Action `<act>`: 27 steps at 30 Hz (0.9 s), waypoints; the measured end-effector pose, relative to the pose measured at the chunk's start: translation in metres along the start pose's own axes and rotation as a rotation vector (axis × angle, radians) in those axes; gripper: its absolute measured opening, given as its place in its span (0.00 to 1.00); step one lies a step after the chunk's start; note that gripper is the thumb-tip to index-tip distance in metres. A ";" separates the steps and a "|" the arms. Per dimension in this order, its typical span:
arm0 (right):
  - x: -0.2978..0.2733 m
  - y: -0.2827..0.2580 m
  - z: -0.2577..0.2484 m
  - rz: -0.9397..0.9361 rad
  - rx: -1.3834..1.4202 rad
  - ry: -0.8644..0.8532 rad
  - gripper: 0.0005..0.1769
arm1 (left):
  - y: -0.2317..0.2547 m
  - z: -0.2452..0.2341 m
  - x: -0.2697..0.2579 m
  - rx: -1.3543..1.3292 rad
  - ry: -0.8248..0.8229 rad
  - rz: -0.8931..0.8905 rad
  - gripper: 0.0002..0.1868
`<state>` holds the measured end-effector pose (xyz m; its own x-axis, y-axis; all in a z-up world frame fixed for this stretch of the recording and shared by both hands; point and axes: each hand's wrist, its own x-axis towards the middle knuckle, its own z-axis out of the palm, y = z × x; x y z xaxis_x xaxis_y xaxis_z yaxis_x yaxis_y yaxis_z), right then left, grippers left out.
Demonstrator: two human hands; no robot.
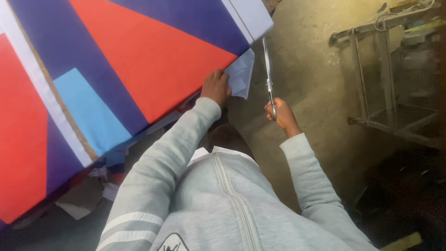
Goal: The person uses large shears to cut a long strip along the edge of a large, multicolored fabric banner laid on a table. They guide the shears along the banner's edge, separating a strip from the main piece, then lift and fold the banner to continue cutting along another edge.
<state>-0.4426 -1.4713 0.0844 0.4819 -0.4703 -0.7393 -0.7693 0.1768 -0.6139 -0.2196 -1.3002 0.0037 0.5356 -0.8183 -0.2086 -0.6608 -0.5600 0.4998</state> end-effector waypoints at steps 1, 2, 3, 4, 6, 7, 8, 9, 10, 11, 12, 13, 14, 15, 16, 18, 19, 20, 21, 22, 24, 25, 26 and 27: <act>0.002 -0.006 -0.012 0.015 -0.003 -0.004 0.11 | 0.008 0.014 0.021 -0.007 -0.013 -0.006 0.21; 0.005 -0.011 -0.022 0.020 -0.003 -0.017 0.12 | 0.014 0.028 0.041 0.046 0.051 0.013 0.24; 0.008 -0.017 -0.031 0.022 -0.002 -0.031 0.13 | 0.019 0.041 0.061 0.101 0.118 0.032 0.27; 0.010 -0.026 -0.037 0.034 -0.005 -0.037 0.13 | 0.025 0.033 0.073 0.097 0.107 0.025 0.27; 0.014 -0.045 -0.044 0.149 -0.232 -0.065 0.04 | 0.032 0.017 0.096 0.147 0.224 0.003 0.36; 0.015 -0.050 -0.048 0.162 -0.235 -0.074 0.04 | 0.028 0.022 0.102 0.143 0.211 -0.006 0.36; 0.016 -0.055 -0.052 0.166 -0.375 -0.064 0.06 | 0.024 0.026 0.107 0.201 0.217 -0.032 0.32; 0.019 -0.062 -0.054 0.163 -0.517 -0.057 0.09 | 0.017 0.029 0.113 0.261 0.226 -0.061 0.29; 0.020 -0.065 -0.057 0.170 -0.523 -0.070 0.09 | 0.016 0.030 0.113 0.259 0.217 -0.073 0.29; 0.022 -0.068 -0.059 0.173 -0.571 -0.056 0.08 | 0.013 0.028 0.114 0.203 0.257 -0.037 0.23; 0.023 -0.072 -0.060 0.176 -0.618 -0.042 0.08 | 0.010 0.025 0.114 0.147 0.297 -0.001 0.17; 0.027 -0.076 -0.062 0.181 -0.614 -0.048 0.08 | 0.010 0.026 0.115 0.149 0.288 -0.002 0.17; 0.030 -0.080 -0.063 0.184 -0.674 -0.061 0.09 | 0.009 0.027 0.115 0.089 0.364 0.010 0.10; 0.031 -0.083 -0.066 0.191 -0.739 -0.074 0.11 | 0.012 0.030 0.113 0.022 0.439 0.021 0.05; 0.030 -0.092 -0.067 0.200 -0.739 -0.079 0.11 | 0.011 0.032 0.113 0.018 0.430 0.017 0.05; 0.031 -0.113 -0.070 0.249 -0.706 -0.176 0.10 | 0.007 0.034 0.117 -0.034 0.479 -0.008 0.07; 0.047 -0.091 -0.078 0.245 -0.711 -0.179 0.10 | 0.008 0.035 0.117 -0.032 0.484 -0.014 0.07; 0.062 -0.069 -0.085 0.140 -0.628 -0.284 0.07 | 0.009 0.035 0.116 -0.005 0.474 -0.040 0.05; 0.077 -0.047 -0.092 0.036 -0.541 -0.391 0.05 | 0.010 0.036 0.114 0.023 0.462 -0.067 0.04; 0.081 -0.059 -0.092 0.033 -0.545 -0.397 0.05 | 0.010 0.034 0.116 0.026 0.464 -0.074 0.04; 0.082 -0.079 -0.092 0.125 -0.516 -0.445 0.09 | 0.014 0.032 0.117 0.018 0.530 -0.053 0.06; 0.085 -0.081 -0.092 0.124 -0.521 -0.450 0.09 | 0.016 0.032 0.116 0.019 0.531 -0.059 0.06; 0.088 -0.083 -0.092 0.106 -0.522 -0.455 0.08 | 0.017 0.031 0.115 0.006 0.544 -0.052 0.05; 0.094 -0.087 -0.091 0.082 -0.520 -0.457 0.07 | 0.016 0.029 0.117 -0.003 0.562 -0.040 0.05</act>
<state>-0.3688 -1.6089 0.0934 0.4539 -0.0418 -0.8901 -0.8568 -0.2948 -0.4230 -0.1824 -1.4089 -0.0369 0.7584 -0.6012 0.2517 -0.6332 -0.5884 0.5028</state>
